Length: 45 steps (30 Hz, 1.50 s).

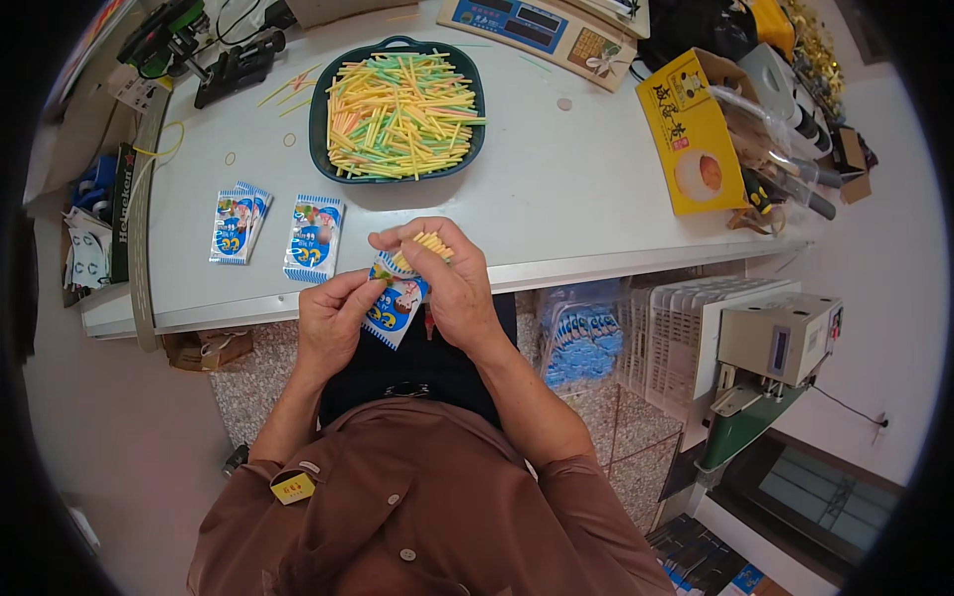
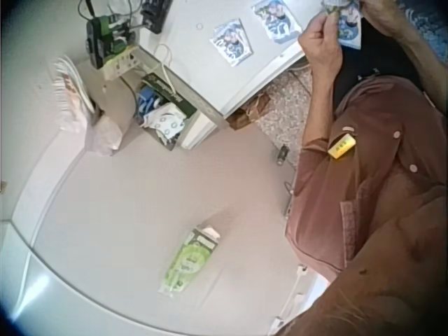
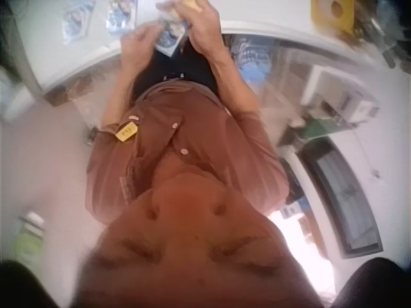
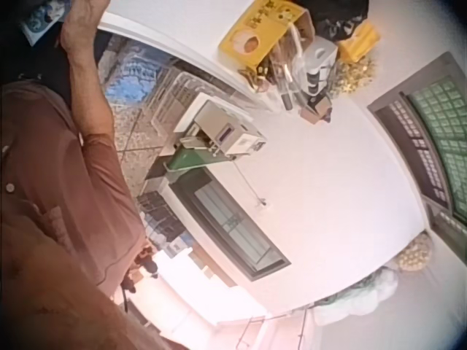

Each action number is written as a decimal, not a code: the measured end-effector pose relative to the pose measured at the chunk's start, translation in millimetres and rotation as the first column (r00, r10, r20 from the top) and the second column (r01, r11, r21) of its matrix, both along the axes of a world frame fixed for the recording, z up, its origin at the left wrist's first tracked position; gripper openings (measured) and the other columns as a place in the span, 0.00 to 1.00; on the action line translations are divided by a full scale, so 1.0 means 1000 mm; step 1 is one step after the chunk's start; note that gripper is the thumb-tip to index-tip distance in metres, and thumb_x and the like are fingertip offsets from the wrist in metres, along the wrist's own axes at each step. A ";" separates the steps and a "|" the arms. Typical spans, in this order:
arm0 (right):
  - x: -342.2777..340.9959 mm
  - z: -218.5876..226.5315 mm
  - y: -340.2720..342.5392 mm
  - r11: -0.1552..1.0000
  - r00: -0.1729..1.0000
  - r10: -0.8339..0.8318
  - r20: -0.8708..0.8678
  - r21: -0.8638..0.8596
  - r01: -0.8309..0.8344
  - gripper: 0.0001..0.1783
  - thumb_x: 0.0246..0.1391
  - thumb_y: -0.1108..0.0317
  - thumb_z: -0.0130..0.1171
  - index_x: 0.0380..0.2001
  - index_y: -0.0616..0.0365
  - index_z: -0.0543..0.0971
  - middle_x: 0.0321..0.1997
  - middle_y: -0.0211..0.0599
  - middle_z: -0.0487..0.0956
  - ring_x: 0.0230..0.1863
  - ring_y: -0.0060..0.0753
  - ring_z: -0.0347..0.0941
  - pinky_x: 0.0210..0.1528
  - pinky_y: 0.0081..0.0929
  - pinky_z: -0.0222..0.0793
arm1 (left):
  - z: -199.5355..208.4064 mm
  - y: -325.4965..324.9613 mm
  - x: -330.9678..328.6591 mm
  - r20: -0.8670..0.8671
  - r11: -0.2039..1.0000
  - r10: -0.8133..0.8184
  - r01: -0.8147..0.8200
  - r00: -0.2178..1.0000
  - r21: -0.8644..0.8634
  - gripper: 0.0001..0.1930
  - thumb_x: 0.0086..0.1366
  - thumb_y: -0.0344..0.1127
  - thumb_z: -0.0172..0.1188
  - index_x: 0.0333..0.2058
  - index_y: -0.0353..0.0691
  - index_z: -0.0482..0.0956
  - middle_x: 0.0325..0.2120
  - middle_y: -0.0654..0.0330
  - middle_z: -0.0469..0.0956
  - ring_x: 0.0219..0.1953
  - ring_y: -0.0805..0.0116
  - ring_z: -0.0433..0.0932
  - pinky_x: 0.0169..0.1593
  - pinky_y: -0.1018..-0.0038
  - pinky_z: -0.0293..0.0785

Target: The person is manually packing green sticks into small blue and white packets on a table.

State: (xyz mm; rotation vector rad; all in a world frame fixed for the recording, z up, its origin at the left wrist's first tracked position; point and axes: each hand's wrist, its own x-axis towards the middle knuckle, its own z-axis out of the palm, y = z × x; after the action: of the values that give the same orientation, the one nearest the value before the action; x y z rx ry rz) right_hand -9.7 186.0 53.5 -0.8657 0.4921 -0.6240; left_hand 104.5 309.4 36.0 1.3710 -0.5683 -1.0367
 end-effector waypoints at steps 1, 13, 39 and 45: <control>0.001 -0.001 0.000 0.999 1.000 0.005 -0.031 -0.054 -0.007 0.10 0.66 0.71 0.47 0.46 0.65 0.72 0.46 0.51 0.80 0.58 0.46 0.75 0.61 0.40 0.69 | 0.001 -0.001 -0.001 0.000 1.000 -0.001 0.001 1.000 0.000 0.12 0.67 0.29 0.62 0.46 0.29 0.82 0.34 0.60 0.84 0.35 0.80 0.79 0.39 0.82 0.76; -0.010 -0.006 0.001 0.950 0.984 0.141 -0.106 -0.264 -0.164 0.23 0.64 0.68 0.54 0.59 0.66 0.67 0.57 0.44 0.75 0.55 0.31 0.73 0.59 0.31 0.67 | -0.013 -0.008 -0.009 -0.145 0.923 0.296 -0.322 0.944 -0.211 0.11 0.67 0.25 0.60 0.46 0.27 0.78 0.36 0.55 0.84 0.36 0.75 0.81 0.43 0.79 0.78; -0.033 -0.028 -0.036 0.822 0.921 0.006 -0.390 -0.523 -0.226 0.12 0.56 0.66 0.66 0.42 0.59 0.83 0.37 0.32 0.80 0.36 0.21 0.73 0.43 0.19 0.68 | -0.037 -0.033 -0.014 0.083 0.984 0.082 -0.068 0.993 -0.162 0.15 0.63 0.22 0.63 0.49 0.28 0.75 0.42 0.54 0.82 0.43 0.72 0.80 0.49 0.78 0.75; -0.083 -0.015 -0.079 0.850 0.847 -0.208 -0.489 -0.519 -0.092 0.11 0.60 0.66 0.62 0.42 0.61 0.81 0.35 0.27 0.80 0.33 0.15 0.71 0.35 0.18 0.68 | -0.008 -0.041 -0.025 0.305 0.997 0.070 -0.054 0.950 -0.062 0.15 0.62 0.24 0.65 0.48 0.32 0.77 0.37 0.57 0.81 0.39 0.72 0.80 0.45 0.77 0.76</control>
State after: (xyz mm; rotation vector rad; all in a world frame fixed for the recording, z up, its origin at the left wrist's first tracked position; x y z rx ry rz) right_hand -92.2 107.0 38.9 -1.5798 0.8762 -0.5800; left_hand 79.3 268.3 27.6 1.5044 -0.7711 -0.7563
